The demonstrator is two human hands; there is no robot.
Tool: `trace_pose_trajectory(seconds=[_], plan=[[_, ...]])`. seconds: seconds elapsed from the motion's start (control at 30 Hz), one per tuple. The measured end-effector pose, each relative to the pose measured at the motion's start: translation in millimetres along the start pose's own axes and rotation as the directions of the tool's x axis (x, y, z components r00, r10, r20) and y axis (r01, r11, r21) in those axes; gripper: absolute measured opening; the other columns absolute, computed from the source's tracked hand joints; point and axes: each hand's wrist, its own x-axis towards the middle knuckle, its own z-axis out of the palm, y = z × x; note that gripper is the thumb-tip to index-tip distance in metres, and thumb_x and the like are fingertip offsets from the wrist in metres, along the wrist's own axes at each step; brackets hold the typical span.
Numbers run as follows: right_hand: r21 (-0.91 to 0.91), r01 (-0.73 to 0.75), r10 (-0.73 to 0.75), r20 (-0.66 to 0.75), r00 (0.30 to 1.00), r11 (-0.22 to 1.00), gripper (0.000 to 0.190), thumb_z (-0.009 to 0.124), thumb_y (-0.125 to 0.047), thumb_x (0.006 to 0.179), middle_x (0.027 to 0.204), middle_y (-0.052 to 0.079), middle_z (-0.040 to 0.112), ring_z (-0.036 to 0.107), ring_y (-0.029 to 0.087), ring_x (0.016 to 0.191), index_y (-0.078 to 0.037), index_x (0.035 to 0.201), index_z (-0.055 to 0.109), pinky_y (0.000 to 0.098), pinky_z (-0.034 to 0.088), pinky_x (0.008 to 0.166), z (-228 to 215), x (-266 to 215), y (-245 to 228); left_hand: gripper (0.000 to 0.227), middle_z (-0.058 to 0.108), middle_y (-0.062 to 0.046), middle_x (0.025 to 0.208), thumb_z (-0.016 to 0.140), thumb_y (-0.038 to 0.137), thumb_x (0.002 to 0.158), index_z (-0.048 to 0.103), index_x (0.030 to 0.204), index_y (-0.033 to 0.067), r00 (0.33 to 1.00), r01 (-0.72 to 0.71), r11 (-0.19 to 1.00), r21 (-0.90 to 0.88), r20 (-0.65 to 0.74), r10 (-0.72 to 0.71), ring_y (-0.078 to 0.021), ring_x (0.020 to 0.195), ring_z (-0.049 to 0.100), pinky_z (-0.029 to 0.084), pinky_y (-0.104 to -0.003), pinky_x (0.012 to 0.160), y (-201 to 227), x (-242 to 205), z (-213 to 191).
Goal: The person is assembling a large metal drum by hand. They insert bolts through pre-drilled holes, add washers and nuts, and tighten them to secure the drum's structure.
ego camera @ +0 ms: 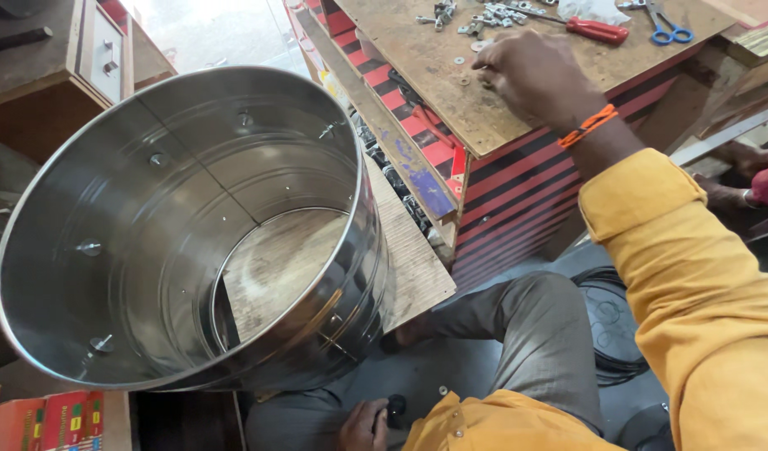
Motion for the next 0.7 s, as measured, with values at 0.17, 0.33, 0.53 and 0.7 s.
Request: trace_pose_trajectory(seconds=[0.17,0.33,0.53,0.7], plan=[[-0.145,0.062,-0.048,0.097,0.994,0.988,0.019,0.068,-0.024,0.101,0.095,0.017,0.073,0.069,0.036,0.088,-0.011,0.109,0.079,0.0486,0.053,0.076,4,13,-11,0.018,0.073,-0.012,0.089,0.071,0.008,0.081,0.075,0.098,0.0107,0.997,-0.074,0.997,-0.014,-0.007,0.074,-0.0313,0.083,0.075,0.060,-0.041,0.071,-10,1,3],[-0.159,0.013,0.013,0.162,0.987,0.987,0.014,0.067,-0.019,0.097,0.088,0.017,0.073,0.071,0.035,0.081,-0.012,0.103,0.077,0.0494,0.053,0.073,7,28,-11,0.017,0.073,-0.012,0.089,0.072,0.010,0.082,0.076,0.099,0.0113,0.991,-0.130,0.991,-0.021,-0.030,0.129,-0.0321,0.083,0.075,0.061,-0.041,0.072,-14,2,4],[-0.088,0.029,-0.011,0.203,0.979,0.996,0.012,0.073,-0.020,0.091,0.084,0.015,0.073,0.070,0.035,0.077,-0.011,0.100,0.073,0.0482,0.052,0.070,-4,38,-15,0.021,0.075,-0.013,0.087,0.075,0.010,0.077,0.077,0.098,0.0130,0.997,-0.041,0.999,0.013,-0.062,0.042,-0.0332,0.082,0.075,0.059,-0.041,0.071,-5,1,4],[0.387,-0.020,-0.028,0.118,0.993,0.922,0.015,0.074,-0.022,0.091,0.084,0.006,0.074,0.070,0.022,0.071,-0.013,0.103,0.074,0.0369,0.054,0.065,-39,-13,-60,0.022,0.079,-0.008,0.079,0.077,0.012,0.082,0.080,0.103,0.0138,0.955,0.291,0.916,-0.275,0.031,-0.294,-0.0145,0.067,0.073,0.059,-0.030,0.064,6,14,8]])
